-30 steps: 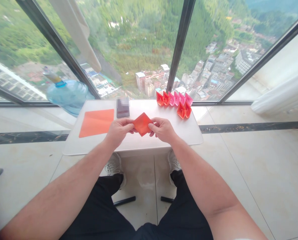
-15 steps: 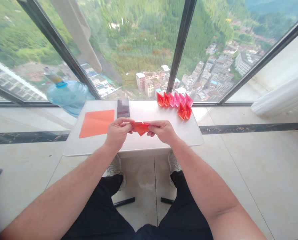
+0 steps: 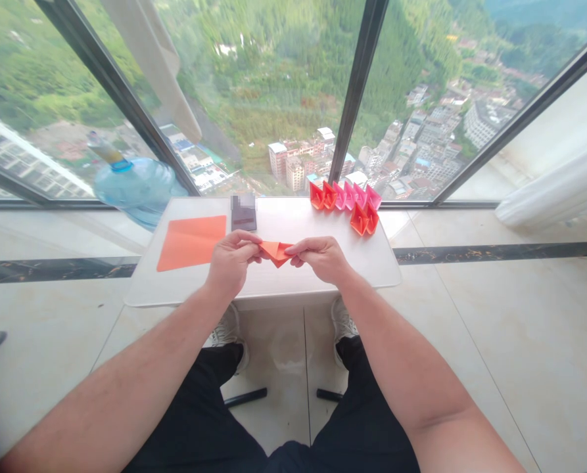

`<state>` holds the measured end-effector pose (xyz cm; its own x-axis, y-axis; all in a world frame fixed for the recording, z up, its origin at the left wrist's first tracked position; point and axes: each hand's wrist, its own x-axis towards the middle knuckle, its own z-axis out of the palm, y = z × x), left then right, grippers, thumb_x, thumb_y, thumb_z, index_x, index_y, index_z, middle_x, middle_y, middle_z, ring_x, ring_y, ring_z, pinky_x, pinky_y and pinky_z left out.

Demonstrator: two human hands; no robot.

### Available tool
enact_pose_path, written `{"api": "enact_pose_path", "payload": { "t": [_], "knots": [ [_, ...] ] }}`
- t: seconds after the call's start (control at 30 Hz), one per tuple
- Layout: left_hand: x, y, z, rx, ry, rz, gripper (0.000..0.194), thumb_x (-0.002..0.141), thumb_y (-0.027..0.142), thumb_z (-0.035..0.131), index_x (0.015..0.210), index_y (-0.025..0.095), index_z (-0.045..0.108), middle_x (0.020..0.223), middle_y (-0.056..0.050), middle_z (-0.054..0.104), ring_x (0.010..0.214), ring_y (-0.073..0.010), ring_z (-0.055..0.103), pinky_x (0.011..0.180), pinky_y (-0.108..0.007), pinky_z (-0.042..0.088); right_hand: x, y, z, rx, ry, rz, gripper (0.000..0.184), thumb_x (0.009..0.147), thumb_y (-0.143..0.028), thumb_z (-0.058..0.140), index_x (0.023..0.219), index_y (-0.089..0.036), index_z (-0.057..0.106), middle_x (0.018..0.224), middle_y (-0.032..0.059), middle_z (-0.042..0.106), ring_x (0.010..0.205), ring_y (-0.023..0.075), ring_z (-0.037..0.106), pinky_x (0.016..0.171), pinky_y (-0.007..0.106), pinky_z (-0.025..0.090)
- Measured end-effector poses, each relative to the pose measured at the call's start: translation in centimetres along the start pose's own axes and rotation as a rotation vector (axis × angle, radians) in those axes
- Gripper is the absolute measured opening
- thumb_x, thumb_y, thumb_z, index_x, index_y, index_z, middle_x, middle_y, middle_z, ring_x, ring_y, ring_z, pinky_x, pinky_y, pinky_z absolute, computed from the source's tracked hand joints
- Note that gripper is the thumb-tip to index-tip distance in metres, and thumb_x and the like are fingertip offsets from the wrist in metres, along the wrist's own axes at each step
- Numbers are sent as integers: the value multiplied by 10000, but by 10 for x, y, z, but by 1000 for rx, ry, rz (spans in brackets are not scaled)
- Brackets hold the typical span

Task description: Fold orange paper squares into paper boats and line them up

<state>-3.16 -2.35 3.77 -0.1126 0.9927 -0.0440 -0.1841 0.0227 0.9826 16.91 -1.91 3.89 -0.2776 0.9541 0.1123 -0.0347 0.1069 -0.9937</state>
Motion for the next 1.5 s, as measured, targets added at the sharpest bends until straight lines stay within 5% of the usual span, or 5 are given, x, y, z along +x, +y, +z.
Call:
{"api": "enact_pose_path", "payload": {
  "t": [0.23, 0.43, 0.67, 1.5],
  "knots": [
    [-1, -2, -2, 111, -33, 60, 191, 712, 315, 740, 802, 180, 639, 626, 0, 685, 608, -157, 654, 581, -260, 467, -4, -2, -1, -137, -12, -47, 162, 748, -206, 656, 807, -204, 806, 734, 28, 734, 662, 152, 651, 651, 299, 538],
    [-4, -2, 0, 232, -82, 78, 406, 705, 326, 793, 1064, 179, 673, 759, -15, 740, 701, -163, 673, 689, -284, 507, -3, 1, 5, -233, 70, -96, 207, 807, -336, 705, 965, -211, 750, 1060, 66, 755, 965, 210, 697, 854, 346, 555],
    [-9, -4, 6, 190, -111, 52, 296, 679, 350, 829, 895, 184, 713, 829, -41, 758, 809, -202, 707, 757, -315, 543, -2, 4, 14, -362, 135, -22, 251, 771, -416, 746, 854, -180, 758, 819, 60, 766, 757, 201, 701, 724, 326, 559],
    [-7, -9, 7, 33, -62, -54, 162, 653, 293, 811, 745, 174, 749, 725, -32, 719, 708, -161, 642, 739, -310, 519, -2, 3, 16, -411, 139, -42, 167, 784, -334, 693, 771, -178, 752, 736, 34, 742, 678, 163, 639, 638, 277, 494]
  ]
}}
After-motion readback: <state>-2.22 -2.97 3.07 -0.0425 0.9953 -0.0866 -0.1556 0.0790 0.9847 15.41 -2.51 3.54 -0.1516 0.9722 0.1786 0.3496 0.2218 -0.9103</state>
